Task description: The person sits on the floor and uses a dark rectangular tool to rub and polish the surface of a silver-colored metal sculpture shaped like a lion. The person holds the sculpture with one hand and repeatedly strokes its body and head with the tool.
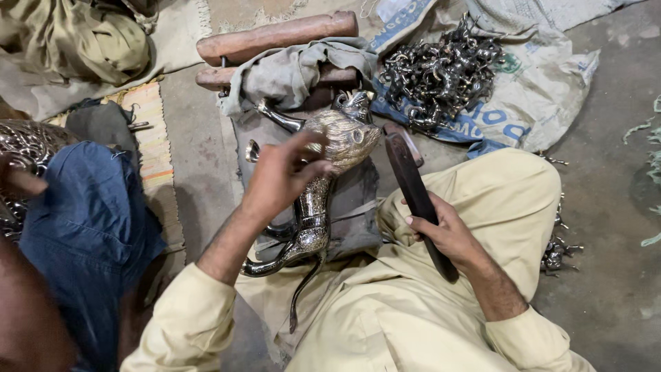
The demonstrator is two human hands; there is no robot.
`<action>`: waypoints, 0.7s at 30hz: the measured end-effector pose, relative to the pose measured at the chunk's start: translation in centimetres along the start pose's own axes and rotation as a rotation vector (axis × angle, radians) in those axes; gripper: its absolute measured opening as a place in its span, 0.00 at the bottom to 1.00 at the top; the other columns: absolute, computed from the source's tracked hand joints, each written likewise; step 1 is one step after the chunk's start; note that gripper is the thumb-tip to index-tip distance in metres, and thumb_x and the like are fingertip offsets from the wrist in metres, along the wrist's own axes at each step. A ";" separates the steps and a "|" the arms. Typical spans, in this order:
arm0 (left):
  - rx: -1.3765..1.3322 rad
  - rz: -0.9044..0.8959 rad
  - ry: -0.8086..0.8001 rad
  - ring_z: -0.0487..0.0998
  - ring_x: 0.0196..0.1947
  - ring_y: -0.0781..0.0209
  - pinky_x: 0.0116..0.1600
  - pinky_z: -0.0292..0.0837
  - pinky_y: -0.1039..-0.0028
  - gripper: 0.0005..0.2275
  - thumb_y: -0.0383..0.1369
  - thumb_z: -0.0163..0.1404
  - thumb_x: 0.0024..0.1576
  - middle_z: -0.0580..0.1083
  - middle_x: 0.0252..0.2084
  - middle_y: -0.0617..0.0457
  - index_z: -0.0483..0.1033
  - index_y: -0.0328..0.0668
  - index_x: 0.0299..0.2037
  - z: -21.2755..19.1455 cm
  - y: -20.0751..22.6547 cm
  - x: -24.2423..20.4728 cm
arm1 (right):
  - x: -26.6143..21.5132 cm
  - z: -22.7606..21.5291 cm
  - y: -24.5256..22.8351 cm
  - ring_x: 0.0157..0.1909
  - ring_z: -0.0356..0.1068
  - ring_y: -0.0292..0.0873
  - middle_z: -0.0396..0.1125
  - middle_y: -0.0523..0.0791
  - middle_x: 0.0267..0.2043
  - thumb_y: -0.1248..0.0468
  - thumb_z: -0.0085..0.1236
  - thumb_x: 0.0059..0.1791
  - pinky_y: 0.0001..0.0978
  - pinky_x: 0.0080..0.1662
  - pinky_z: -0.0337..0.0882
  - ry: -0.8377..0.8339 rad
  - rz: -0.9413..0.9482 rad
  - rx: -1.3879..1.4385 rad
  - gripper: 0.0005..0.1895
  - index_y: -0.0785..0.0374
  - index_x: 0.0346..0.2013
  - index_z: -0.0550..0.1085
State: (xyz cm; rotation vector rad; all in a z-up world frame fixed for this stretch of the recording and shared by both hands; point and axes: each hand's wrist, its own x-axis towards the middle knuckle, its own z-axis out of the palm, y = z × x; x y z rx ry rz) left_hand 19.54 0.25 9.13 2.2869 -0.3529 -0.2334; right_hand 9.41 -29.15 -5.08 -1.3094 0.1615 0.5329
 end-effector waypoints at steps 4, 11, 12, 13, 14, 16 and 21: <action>-0.440 -0.180 0.150 0.85 0.40 0.63 0.43 0.85 0.73 0.16 0.27 0.59 0.58 0.82 0.41 0.43 0.72 0.39 0.55 0.5 -0.9 -1.6 | 0.2 -0.2 0.2 0.34 0.67 0.30 0.68 0.39 0.36 0.66 0.60 0.48 0.27 0.36 0.70 -0.034 0.062 0.042 0.21 0.62 0.55 0.71; 0.094 0.077 0.296 0.87 0.37 0.59 0.39 0.84 0.73 0.16 0.28 0.61 0.58 0.83 0.41 0.46 0.73 0.40 0.55 3.9 -1.0 -3.8 | 2.1 -1.4 0.1 0.40 0.66 0.32 0.66 0.40 0.39 0.65 0.64 0.49 0.28 0.42 0.70 -0.119 -0.154 -0.135 0.17 0.67 0.51 0.71; 0.139 0.125 0.295 0.87 0.37 0.58 0.38 0.84 0.72 0.16 0.28 0.61 0.59 0.83 0.42 0.46 0.73 0.40 0.55 4.1 -1.0 -3.7 | 2.3 -1.6 -0.4 0.41 0.64 0.32 0.64 0.40 0.39 0.64 0.65 0.51 0.29 0.43 0.68 -0.128 -0.235 -0.218 0.17 0.68 0.51 0.72; 0.189 0.138 0.303 0.87 0.36 0.57 0.38 0.84 0.71 0.16 0.29 0.61 0.59 0.83 0.41 0.46 0.73 0.40 0.55 4.3 -1.0 -3.7 | 2.4 -1.7 -0.9 0.40 0.64 0.35 0.65 0.43 0.38 0.63 0.65 0.50 0.32 0.41 0.68 -0.094 -0.227 -0.337 0.18 0.68 0.51 0.72; 0.240 0.151 0.311 0.86 0.36 0.57 0.37 0.83 0.69 0.16 0.29 0.61 0.59 0.83 0.41 0.46 0.73 0.39 0.55 4.5 -1.0 -3.6 | 2.5 -1.8 -1.7 0.39 0.65 0.37 0.66 0.45 0.38 0.61 0.66 0.49 0.35 0.39 0.69 -0.059 -0.218 -0.456 0.19 0.67 0.50 0.72; 0.301 0.173 0.317 0.86 0.35 0.57 0.38 0.83 0.69 0.15 0.30 0.60 0.60 0.83 0.41 0.47 0.72 0.39 0.55 4.9 -1.0 -3.4 | 2.5 -2.0 -3.5 0.38 0.70 0.40 0.70 0.47 0.39 0.58 0.66 0.47 0.37 0.38 0.71 -0.007 -0.225 -0.599 0.23 0.65 0.52 0.71; 0.385 0.256 0.312 0.86 0.38 0.57 0.40 0.84 0.71 0.14 0.29 0.57 0.62 0.83 0.42 0.47 0.72 0.40 0.57 5.4 -1.2 -3.7 | 1.9 -1.3 -7.8 0.37 0.78 0.50 0.76 0.51 0.37 0.59 0.66 0.46 0.42 0.40 0.75 0.098 -0.377 -0.876 0.24 0.61 0.55 0.73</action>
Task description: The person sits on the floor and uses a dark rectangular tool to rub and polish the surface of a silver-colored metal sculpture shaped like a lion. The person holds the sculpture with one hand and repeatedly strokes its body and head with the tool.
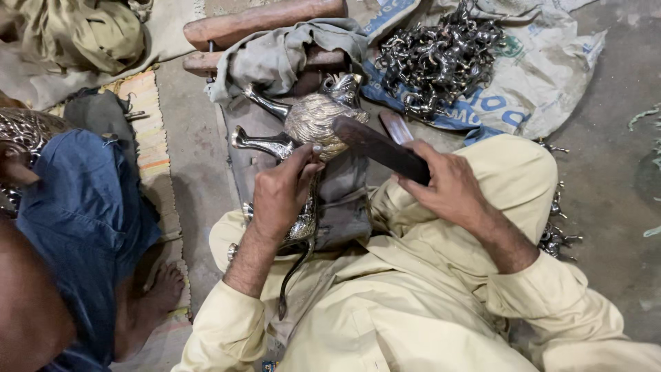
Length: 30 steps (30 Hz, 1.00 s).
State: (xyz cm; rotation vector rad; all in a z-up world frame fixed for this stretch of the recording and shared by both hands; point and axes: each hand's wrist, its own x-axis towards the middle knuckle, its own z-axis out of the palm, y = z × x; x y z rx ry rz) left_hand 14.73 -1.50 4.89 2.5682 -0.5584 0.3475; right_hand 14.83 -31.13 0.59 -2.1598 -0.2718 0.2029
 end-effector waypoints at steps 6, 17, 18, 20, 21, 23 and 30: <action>0.022 0.030 0.025 0.86 0.37 0.56 0.40 0.84 0.70 0.15 0.27 0.56 0.62 0.82 0.43 0.47 0.70 0.40 0.59 0.2 0.1 -0.5 | 1.3 -1.5 -2.2 0.46 0.75 0.55 0.73 0.52 0.48 0.65 0.69 0.49 0.44 0.47 0.74 0.437 -0.416 -0.104 0.24 0.64 0.58 0.72; 0.075 -0.005 -0.014 0.82 0.25 0.56 0.29 0.77 0.66 0.13 0.29 0.59 0.62 0.80 0.32 0.48 0.72 0.39 0.53 0.1 0.0 0.1 | 4.6 -4.7 -3.3 0.41 0.70 0.48 0.71 0.46 0.40 0.71 0.67 0.39 0.41 0.43 0.71 0.248 -0.591 -0.469 0.26 0.61 0.52 0.76; 0.073 -0.002 -0.007 0.82 0.28 0.55 0.31 0.77 0.64 0.12 0.30 0.59 0.62 0.80 0.32 0.47 0.71 0.39 0.52 0.0 0.2 -0.3 | 4.4 -4.7 -3.4 0.41 0.70 0.49 0.72 0.46 0.40 0.71 0.67 0.35 0.41 0.43 0.72 0.226 -0.585 -0.539 0.29 0.61 0.52 0.76; 0.034 0.045 0.048 0.84 0.32 0.54 0.34 0.79 0.66 0.14 0.28 0.58 0.61 0.81 0.38 0.45 0.71 0.38 0.55 -0.1 0.3 -0.3 | 4.5 -4.7 -3.2 0.43 0.71 0.47 0.72 0.45 0.42 0.72 0.65 0.40 0.41 0.44 0.71 0.223 -0.575 -0.376 0.26 0.61 0.53 0.76; 0.011 0.078 0.069 0.85 0.34 0.53 0.36 0.80 0.66 0.15 0.28 0.57 0.61 0.82 0.40 0.44 0.71 0.38 0.56 -0.2 0.3 -0.1 | 4.5 -4.7 -3.1 0.44 0.71 0.47 0.72 0.45 0.43 0.72 0.65 0.42 0.41 0.45 0.71 0.231 -0.560 -0.294 0.24 0.61 0.53 0.75; 0.048 -0.027 -0.010 0.85 0.31 0.55 0.34 0.79 0.66 0.14 0.28 0.59 0.61 0.82 0.36 0.45 0.72 0.39 0.56 0.0 0.2 0.4 | 4.8 -5.0 -2.8 0.42 0.72 0.49 0.72 0.46 0.40 0.71 0.66 0.37 0.42 0.43 0.71 0.221 -0.542 -0.493 0.27 0.61 0.52 0.76; -0.127 -0.151 0.173 0.86 0.45 0.54 0.43 0.84 0.72 0.16 0.25 0.59 0.60 0.82 0.44 0.47 0.71 0.40 0.57 -0.2 0.6 -1.0 | 5.4 -5.2 -1.9 0.37 0.74 0.43 0.72 0.45 0.36 0.68 0.63 0.46 0.39 0.41 0.72 -0.001 -0.325 -0.060 0.19 0.62 0.51 0.74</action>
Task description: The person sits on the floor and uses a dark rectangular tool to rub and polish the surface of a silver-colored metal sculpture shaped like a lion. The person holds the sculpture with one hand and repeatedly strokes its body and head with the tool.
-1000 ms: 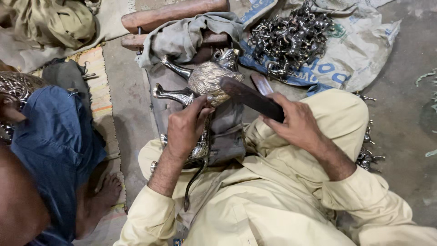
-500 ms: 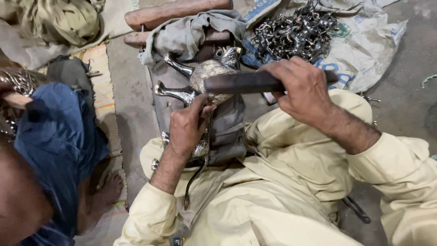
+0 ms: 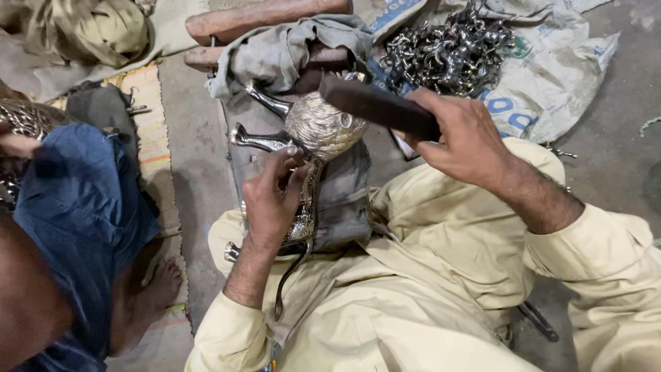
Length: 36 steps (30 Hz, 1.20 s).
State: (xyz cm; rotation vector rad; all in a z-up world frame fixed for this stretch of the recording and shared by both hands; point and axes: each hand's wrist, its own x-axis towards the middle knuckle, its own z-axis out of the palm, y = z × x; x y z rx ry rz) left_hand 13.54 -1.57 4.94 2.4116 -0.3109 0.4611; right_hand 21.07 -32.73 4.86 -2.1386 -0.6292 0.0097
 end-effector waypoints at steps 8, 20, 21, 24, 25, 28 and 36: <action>0.140 0.042 0.057 0.87 0.39 0.56 0.39 0.81 0.71 0.15 0.26 0.60 0.62 0.82 0.41 0.48 0.70 0.38 0.56 0.9 0.0 -1.7 | 1.0 1.9 -1.0 0.40 0.70 0.48 0.70 0.48 0.40 0.69 0.69 0.44 0.42 0.41 0.68 0.290 -0.234 -0.114 0.21 0.65 0.50 0.75; 0.247 0.075 0.093 0.84 0.32 0.52 0.32 0.77 0.66 0.14 0.26 0.59 0.61 0.81 0.36 0.46 0.71 0.40 0.54 1.3 0.0 -2.0 | 3.7 -0.2 -2.7 0.44 0.69 0.47 0.71 0.44 0.41 0.70 0.68 0.37 0.41 0.44 0.69 0.170 -0.447 -0.454 0.23 0.62 0.46 0.77; 0.218 0.102 0.109 0.85 0.34 0.53 0.34 0.78 0.67 0.13 0.27 0.58 0.62 0.81 0.38 0.47 0.71 0.41 0.55 1.3 -0.1 -1.7 | 3.8 -0.3 -2.5 0.44 0.68 0.48 0.71 0.44 0.42 0.70 0.68 0.37 0.42 0.46 0.70 0.162 -0.431 -0.372 0.24 0.64 0.48 0.76; 0.329 0.031 0.042 0.81 0.26 0.48 0.29 0.73 0.60 0.13 0.26 0.60 0.60 0.79 0.29 0.44 0.73 0.39 0.52 1.1 0.0 -2.2 | 3.9 0.1 -2.6 0.41 0.70 0.49 0.71 0.44 0.36 0.69 0.69 0.33 0.44 0.40 0.68 0.141 -0.456 -0.576 0.22 0.61 0.42 0.77; 0.283 0.041 0.052 0.82 0.28 0.50 0.30 0.75 0.63 0.13 0.26 0.59 0.61 0.79 0.32 0.45 0.72 0.39 0.53 1.0 0.1 -2.3 | 3.8 0.3 -2.5 0.43 0.70 0.49 0.71 0.45 0.40 0.70 0.68 0.36 0.43 0.43 0.69 0.169 -0.449 -0.448 0.21 0.63 0.43 0.76; 0.229 0.053 0.051 0.84 0.30 0.53 0.30 0.77 0.67 0.11 0.27 0.59 0.63 0.81 0.35 0.46 0.71 0.39 0.52 1.2 0.1 -1.6 | 4.2 0.0 -2.1 0.45 0.70 0.49 0.71 0.45 0.43 0.70 0.66 0.40 0.42 0.46 0.69 0.217 -0.437 -0.341 0.18 0.64 0.44 0.75; 0.204 0.062 0.032 0.85 0.33 0.52 0.33 0.78 0.65 0.10 0.25 0.57 0.61 0.82 0.39 0.47 0.72 0.39 0.50 0.6 0.8 -1.5 | 4.5 0.2 -1.4 0.42 0.70 0.49 0.71 0.44 0.38 0.71 0.67 0.37 0.43 0.42 0.67 0.132 -0.448 -0.591 0.19 0.59 0.42 0.76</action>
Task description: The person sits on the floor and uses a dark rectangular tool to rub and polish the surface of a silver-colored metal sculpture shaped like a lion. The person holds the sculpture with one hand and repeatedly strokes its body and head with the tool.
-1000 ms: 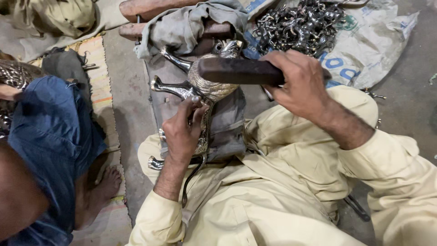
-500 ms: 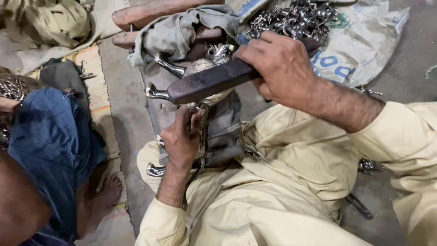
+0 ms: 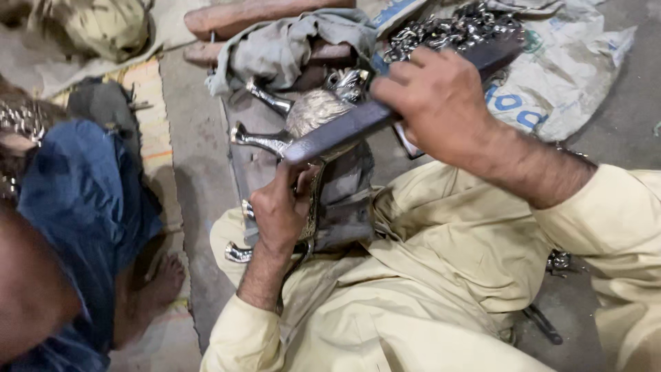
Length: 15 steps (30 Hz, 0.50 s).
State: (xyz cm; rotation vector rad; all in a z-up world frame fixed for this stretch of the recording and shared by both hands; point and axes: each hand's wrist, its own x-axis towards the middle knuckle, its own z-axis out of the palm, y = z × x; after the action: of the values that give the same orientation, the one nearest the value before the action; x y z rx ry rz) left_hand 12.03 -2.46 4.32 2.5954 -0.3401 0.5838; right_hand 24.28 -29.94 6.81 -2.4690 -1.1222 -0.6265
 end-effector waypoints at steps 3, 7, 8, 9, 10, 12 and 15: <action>0.009 -0.033 -0.011 0.85 0.33 0.53 0.32 0.78 0.66 0.12 0.26 0.60 0.60 0.81 0.37 0.46 0.73 0.41 0.50 -0.2 -0.2 0.2 | -0.2 0.2 -0.1 0.43 0.70 0.47 0.71 0.43 0.39 0.72 0.66 0.39 0.44 0.45 0.67 0.034 0.115 0.119 0.17 0.60 0.42 0.75; 0.020 -0.039 -0.016 0.85 0.34 0.52 0.34 0.78 0.65 0.14 0.23 0.57 0.60 0.82 0.38 0.46 0.71 0.38 0.55 0.2 -0.3 -0.3 | -0.1 0.2 0.3 0.43 0.68 0.48 0.69 0.45 0.38 0.69 0.68 0.43 0.43 0.45 0.66 0.017 0.171 0.303 0.20 0.62 0.49 0.76; 0.068 -0.061 -0.042 0.84 0.31 0.51 0.32 0.77 0.63 0.15 0.24 0.59 0.59 0.81 0.36 0.45 0.72 0.37 0.55 0.1 -0.5 -0.4 | -0.2 0.3 0.1 0.42 0.69 0.49 0.70 0.45 0.38 0.70 0.68 0.39 0.45 0.44 0.67 0.011 0.123 0.195 0.22 0.61 0.47 0.76; 0.117 -0.082 -0.068 0.83 0.29 0.49 0.31 0.75 0.61 0.16 0.25 0.61 0.57 0.81 0.33 0.44 0.73 0.36 0.55 0.1 -0.6 -0.4 | -0.5 0.4 -0.1 0.42 0.70 0.50 0.71 0.44 0.37 0.71 0.67 0.34 0.46 0.43 0.67 0.004 0.074 0.086 0.24 0.60 0.45 0.77; 0.070 -0.030 -0.045 0.84 0.31 0.51 0.32 0.76 0.63 0.16 0.24 0.59 0.58 0.81 0.36 0.45 0.72 0.36 0.56 0.2 -0.7 0.1 | -0.5 0.4 0.1 0.43 0.70 0.48 0.70 0.45 0.39 0.70 0.67 0.39 0.44 0.44 0.68 0.034 0.172 0.256 0.22 0.61 0.47 0.75; -0.018 0.040 0.010 0.86 0.36 0.54 0.36 0.79 0.68 0.16 0.23 0.56 0.61 0.82 0.42 0.47 0.69 0.36 0.57 0.3 -0.8 0.3 | -0.3 0.5 0.3 0.44 0.71 0.45 0.68 0.45 0.42 0.68 0.66 0.48 0.40 0.47 0.69 0.081 0.338 0.613 0.19 0.63 0.53 0.72; 0.159 -0.063 -0.076 0.81 0.26 0.50 0.30 0.74 0.62 0.16 0.27 0.62 0.58 0.79 0.30 0.44 0.73 0.36 0.54 0.2 -0.7 -0.8 | -0.4 0.6 0.0 0.42 0.70 0.51 0.70 0.44 0.37 0.70 0.68 0.33 0.47 0.43 0.67 0.006 0.047 0.060 0.25 0.60 0.46 0.77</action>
State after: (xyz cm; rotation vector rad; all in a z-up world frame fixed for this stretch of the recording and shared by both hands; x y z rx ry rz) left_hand 11.65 -1.80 3.56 2.7751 -0.2440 0.5092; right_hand 24.19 -29.86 6.05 -2.4336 -1.0618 -0.5782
